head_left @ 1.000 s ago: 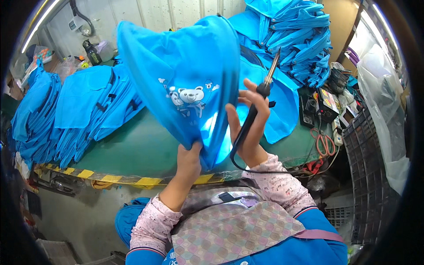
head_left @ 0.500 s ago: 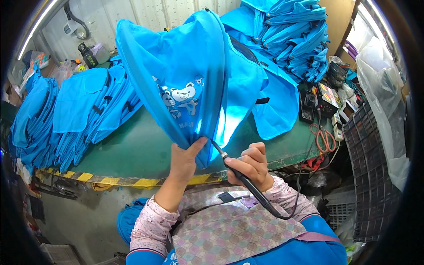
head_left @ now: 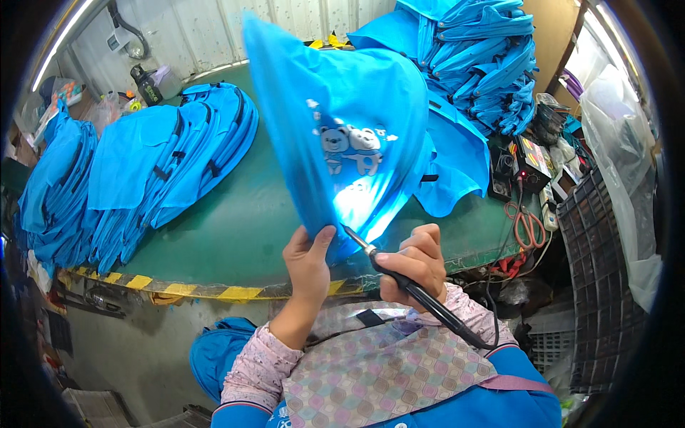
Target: The person repeatedly picks up blue fabric bags from a pile, uses a handheld soldering iron to press along seams and edges, then places the finished bags onto a separate pile. The process is repeated continuously throughout the clip.
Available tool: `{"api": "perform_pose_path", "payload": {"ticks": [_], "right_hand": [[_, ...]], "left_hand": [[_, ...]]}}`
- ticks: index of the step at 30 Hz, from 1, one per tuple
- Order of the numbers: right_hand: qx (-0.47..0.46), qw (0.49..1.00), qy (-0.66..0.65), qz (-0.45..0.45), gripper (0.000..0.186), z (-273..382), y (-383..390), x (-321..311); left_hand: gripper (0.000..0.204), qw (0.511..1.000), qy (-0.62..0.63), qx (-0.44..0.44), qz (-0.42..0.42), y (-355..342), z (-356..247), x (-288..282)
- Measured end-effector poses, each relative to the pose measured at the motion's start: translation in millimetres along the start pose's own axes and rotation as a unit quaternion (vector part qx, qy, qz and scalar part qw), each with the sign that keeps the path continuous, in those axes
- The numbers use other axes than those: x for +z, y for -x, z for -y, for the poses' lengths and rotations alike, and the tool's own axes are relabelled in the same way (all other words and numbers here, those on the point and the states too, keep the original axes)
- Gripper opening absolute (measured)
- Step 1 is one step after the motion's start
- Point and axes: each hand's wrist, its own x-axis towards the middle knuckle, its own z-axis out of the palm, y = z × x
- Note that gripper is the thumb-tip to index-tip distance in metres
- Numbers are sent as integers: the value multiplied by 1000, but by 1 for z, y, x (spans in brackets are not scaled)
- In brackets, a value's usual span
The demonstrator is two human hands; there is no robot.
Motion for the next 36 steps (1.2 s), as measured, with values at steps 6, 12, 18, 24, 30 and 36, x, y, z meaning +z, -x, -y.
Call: {"api": "perform_pose_path", "payload": {"ticks": [6,12,18,24,30,36], "right_hand": [[-4,1000,13,-2,29,-3,2,17],[-9,1000,19,-3,25,-7,2,28],[28,999,23,7,23,-9,-2,28],[203,955,-116,-181,21,-17,4,11],[366,888,63,-272,42,-142,19,36],[107,936,-152,-298,60,-155,-108,67]], "left_hand": [[13,997,74,-35,-10,-9,9,5],[15,998,64,-10,-17,-7,11,9],[18,999,34,17,-18,-3,7,16],[15,999,36,15,-30,-14,-16,26],[52,998,55,1,17,-27,-86,55],[86,765,-598,196,139,-94,-44,99]]}}
